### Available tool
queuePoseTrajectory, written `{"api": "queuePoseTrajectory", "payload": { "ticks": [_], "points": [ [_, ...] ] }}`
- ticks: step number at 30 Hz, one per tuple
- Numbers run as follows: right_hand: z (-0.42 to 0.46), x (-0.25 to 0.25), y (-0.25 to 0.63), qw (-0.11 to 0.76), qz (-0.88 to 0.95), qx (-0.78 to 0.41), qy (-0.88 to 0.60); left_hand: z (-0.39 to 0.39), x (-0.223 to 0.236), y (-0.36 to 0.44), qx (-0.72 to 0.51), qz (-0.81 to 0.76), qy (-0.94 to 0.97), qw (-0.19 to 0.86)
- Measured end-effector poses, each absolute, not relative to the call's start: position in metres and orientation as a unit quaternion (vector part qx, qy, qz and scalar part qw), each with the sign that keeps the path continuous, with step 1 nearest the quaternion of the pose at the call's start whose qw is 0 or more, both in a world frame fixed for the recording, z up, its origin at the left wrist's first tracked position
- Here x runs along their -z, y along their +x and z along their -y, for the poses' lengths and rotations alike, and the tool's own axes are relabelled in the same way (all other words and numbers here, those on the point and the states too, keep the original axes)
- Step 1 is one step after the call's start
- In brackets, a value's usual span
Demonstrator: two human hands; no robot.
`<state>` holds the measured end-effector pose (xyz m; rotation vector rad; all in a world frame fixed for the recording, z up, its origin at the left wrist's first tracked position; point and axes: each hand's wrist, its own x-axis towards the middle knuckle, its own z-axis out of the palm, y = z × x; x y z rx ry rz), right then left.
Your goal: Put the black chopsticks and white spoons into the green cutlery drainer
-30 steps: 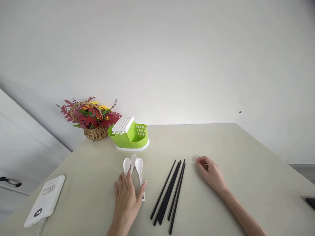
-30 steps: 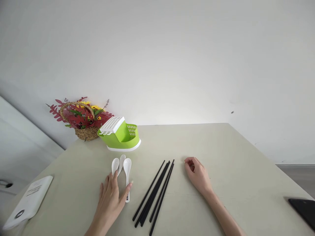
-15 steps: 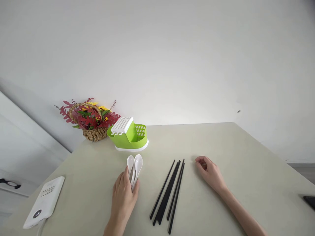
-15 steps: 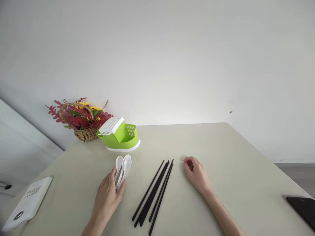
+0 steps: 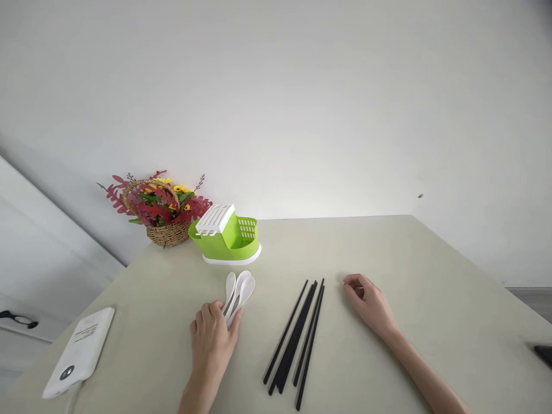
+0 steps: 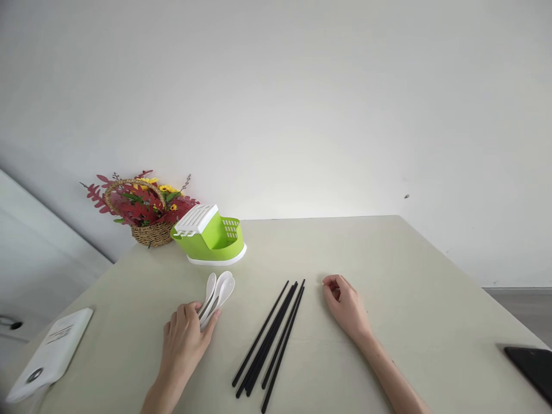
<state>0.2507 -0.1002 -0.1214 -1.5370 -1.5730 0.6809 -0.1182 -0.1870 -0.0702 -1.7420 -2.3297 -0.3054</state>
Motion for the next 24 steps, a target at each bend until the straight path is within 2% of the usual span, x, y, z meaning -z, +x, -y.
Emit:
{"api": "queuePoseTrajectory", "payload": {
  "ticks": [8,24],
  "points": [
    [0.1013,0.1188,0.2500,0.400,0.623,-0.276,-0.612,0.1836,0.0659,-0.1172,0.080,0.791,-0.599,0.094],
    [0.1015,0.1176,0.2491,0.408,0.624,-0.271,-0.609,0.1835,0.0736,-0.1161,0.056,0.749,-0.645,0.142]
  ]
}}
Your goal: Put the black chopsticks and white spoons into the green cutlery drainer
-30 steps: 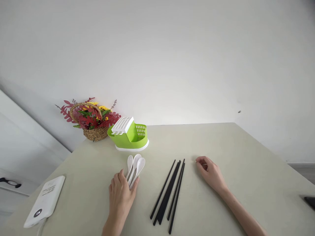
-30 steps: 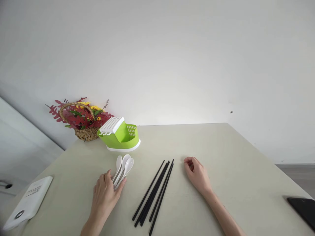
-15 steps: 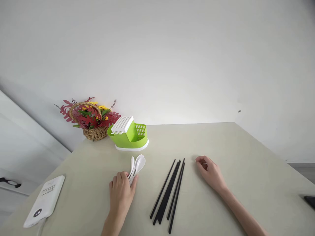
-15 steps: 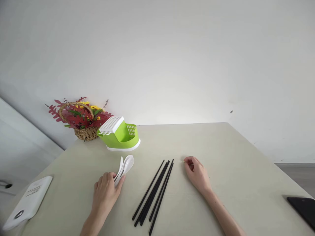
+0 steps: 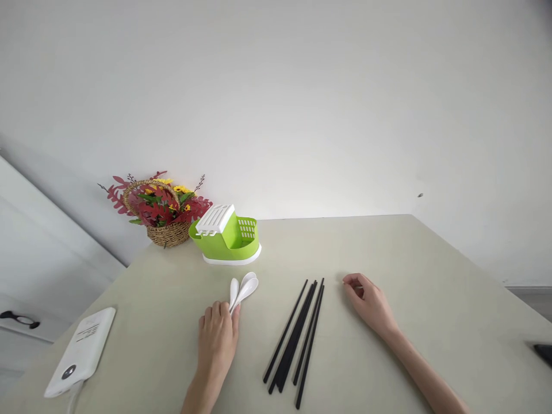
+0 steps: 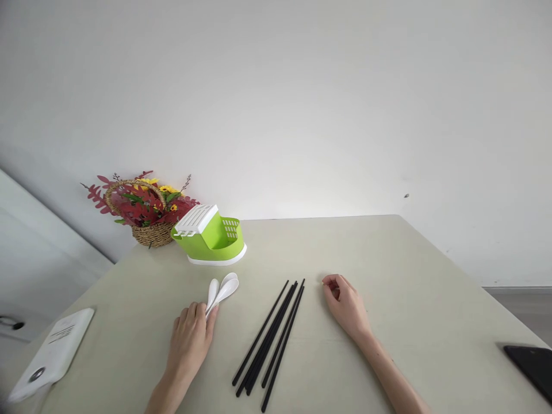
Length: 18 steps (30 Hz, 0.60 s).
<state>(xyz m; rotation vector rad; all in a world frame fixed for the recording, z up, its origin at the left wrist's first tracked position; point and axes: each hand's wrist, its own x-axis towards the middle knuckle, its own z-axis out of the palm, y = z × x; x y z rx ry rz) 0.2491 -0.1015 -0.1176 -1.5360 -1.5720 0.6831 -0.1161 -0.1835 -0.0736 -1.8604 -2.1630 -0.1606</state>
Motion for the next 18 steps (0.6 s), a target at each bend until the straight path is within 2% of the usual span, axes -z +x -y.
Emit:
{"api": "queuePoseTrajectory", "payload": {
  "ticks": [4,9,13,18],
  "points": [
    [0.101,0.118,0.249,0.411,0.622,-0.272,-0.609,0.187,0.072,-0.102,0.115,0.724,-0.669,0.119],
    [0.098,0.120,0.250,0.438,0.584,-0.298,-0.615,0.192,0.063,-0.044,0.186,0.657,-0.726,0.082],
    [0.097,0.118,0.255,0.513,0.505,-0.325,-0.614,0.193,0.059,0.013,0.193,0.602,-0.771,0.076],
    [0.095,0.112,0.271,0.613,0.374,-0.297,-0.629,0.193,0.066,0.062,0.177,0.571,-0.798,0.073]
  ]
}}
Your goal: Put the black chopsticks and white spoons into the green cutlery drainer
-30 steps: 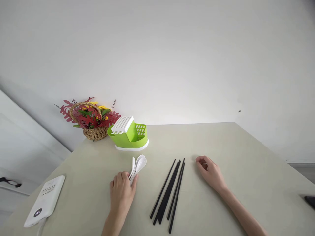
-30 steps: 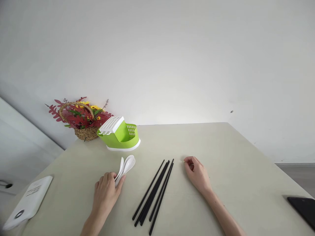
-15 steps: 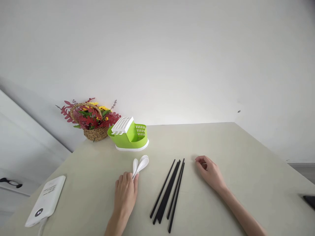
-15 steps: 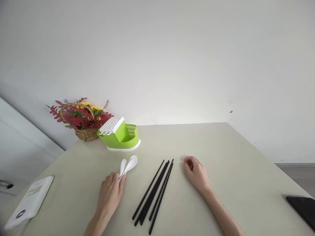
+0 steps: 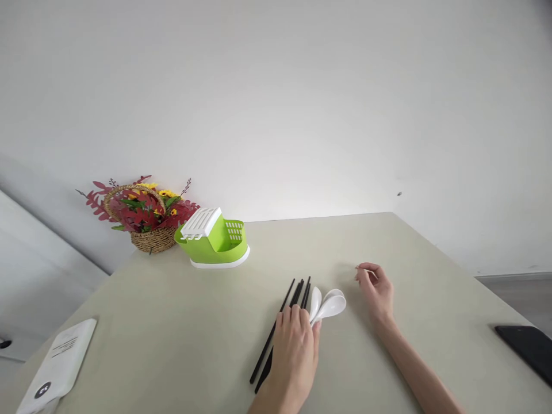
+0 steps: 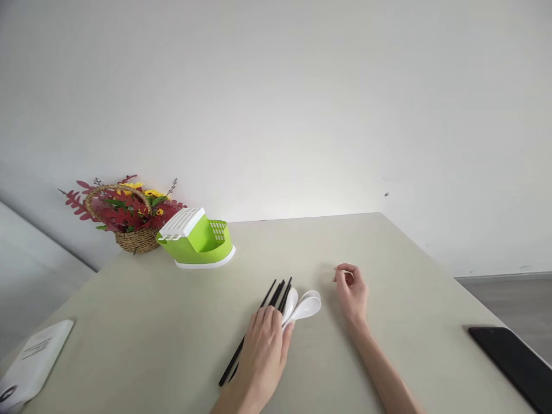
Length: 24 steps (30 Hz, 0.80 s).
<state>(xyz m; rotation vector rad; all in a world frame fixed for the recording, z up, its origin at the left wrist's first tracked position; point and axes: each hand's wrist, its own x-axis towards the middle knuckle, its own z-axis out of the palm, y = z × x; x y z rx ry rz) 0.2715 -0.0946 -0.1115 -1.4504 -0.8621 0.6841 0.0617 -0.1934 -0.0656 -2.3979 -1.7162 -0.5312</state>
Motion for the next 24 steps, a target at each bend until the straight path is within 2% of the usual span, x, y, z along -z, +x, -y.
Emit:
{"api": "queuePoseTrajectory", "payload": {
  "ticks": [5,24],
  "points": [
    [0.086,0.112,0.283,0.636,0.311,-0.299,-0.639,0.193,0.076,0.082,0.143,0.569,-0.806,0.078],
    [0.084,0.114,0.282,0.623,0.312,-0.319,-0.642,0.193,0.089,0.106,0.077,0.583,-0.805,0.081]
  ]
}}
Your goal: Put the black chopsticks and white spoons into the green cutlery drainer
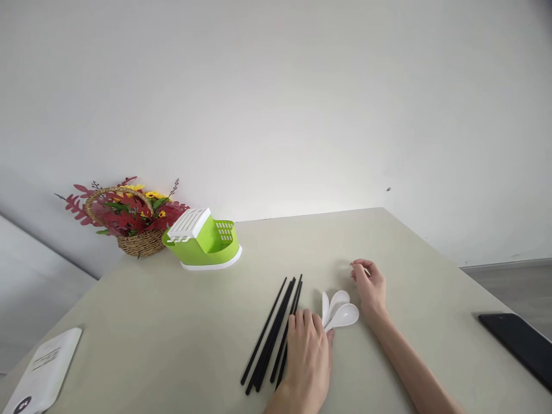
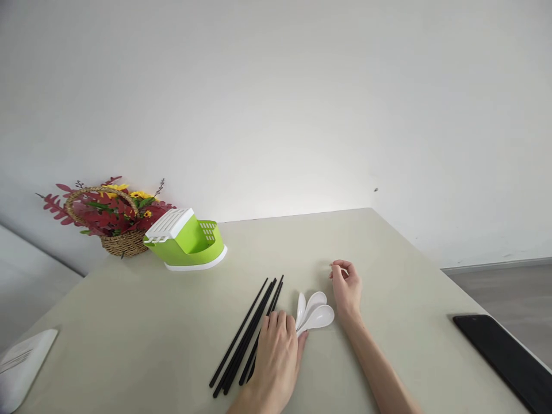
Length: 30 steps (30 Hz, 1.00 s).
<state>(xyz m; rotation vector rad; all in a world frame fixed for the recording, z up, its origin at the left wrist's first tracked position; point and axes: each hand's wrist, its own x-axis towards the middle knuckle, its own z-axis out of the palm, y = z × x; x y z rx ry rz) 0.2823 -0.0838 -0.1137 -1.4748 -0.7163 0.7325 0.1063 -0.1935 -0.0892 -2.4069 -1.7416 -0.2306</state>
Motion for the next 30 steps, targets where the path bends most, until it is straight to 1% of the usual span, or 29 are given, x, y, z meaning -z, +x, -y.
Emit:
{"api": "queuePoseTrajectory", "payload": {
  "ticks": [8,11,14,16,19,22,24,27,30],
  "points": [
    [0.083,0.116,0.285,0.605,0.324,-0.329,-0.648,0.200,0.078,0.098,0.100,0.577,-0.810,0.043],
    [0.083,0.117,0.286,0.602,0.327,-0.332,-0.649,0.200,0.066,0.084,0.147,0.564,-0.812,0.033],
    [0.083,0.117,0.287,0.595,0.330,-0.338,-0.650,0.185,0.045,0.057,0.221,0.538,-0.814,0.019],
    [0.083,0.117,0.287,0.590,0.333,-0.341,-0.651,0.167,0.027,0.033,0.275,0.521,-0.807,0.051],
    [0.083,0.118,0.286,0.586,0.337,-0.344,-0.651,0.132,-0.004,-0.011,0.344,0.532,-0.759,0.150],
    [0.082,0.120,0.286,0.585,0.339,-0.343,-0.652,0.099,-0.032,-0.057,0.369,0.559,-0.700,0.247],
    [0.082,0.120,0.286,0.583,0.339,-0.343,-0.653,0.080,-0.046,-0.086,0.381,0.584,-0.659,0.282],
    [0.083,0.120,0.286,0.581,0.340,-0.344,-0.654,0.059,-0.051,-0.122,0.365,0.615,-0.639,0.282],
    [0.083,0.121,0.287,0.580,0.341,-0.344,-0.655,0.047,-0.042,-0.144,0.346,0.628,-0.649,0.252]
  ]
}}
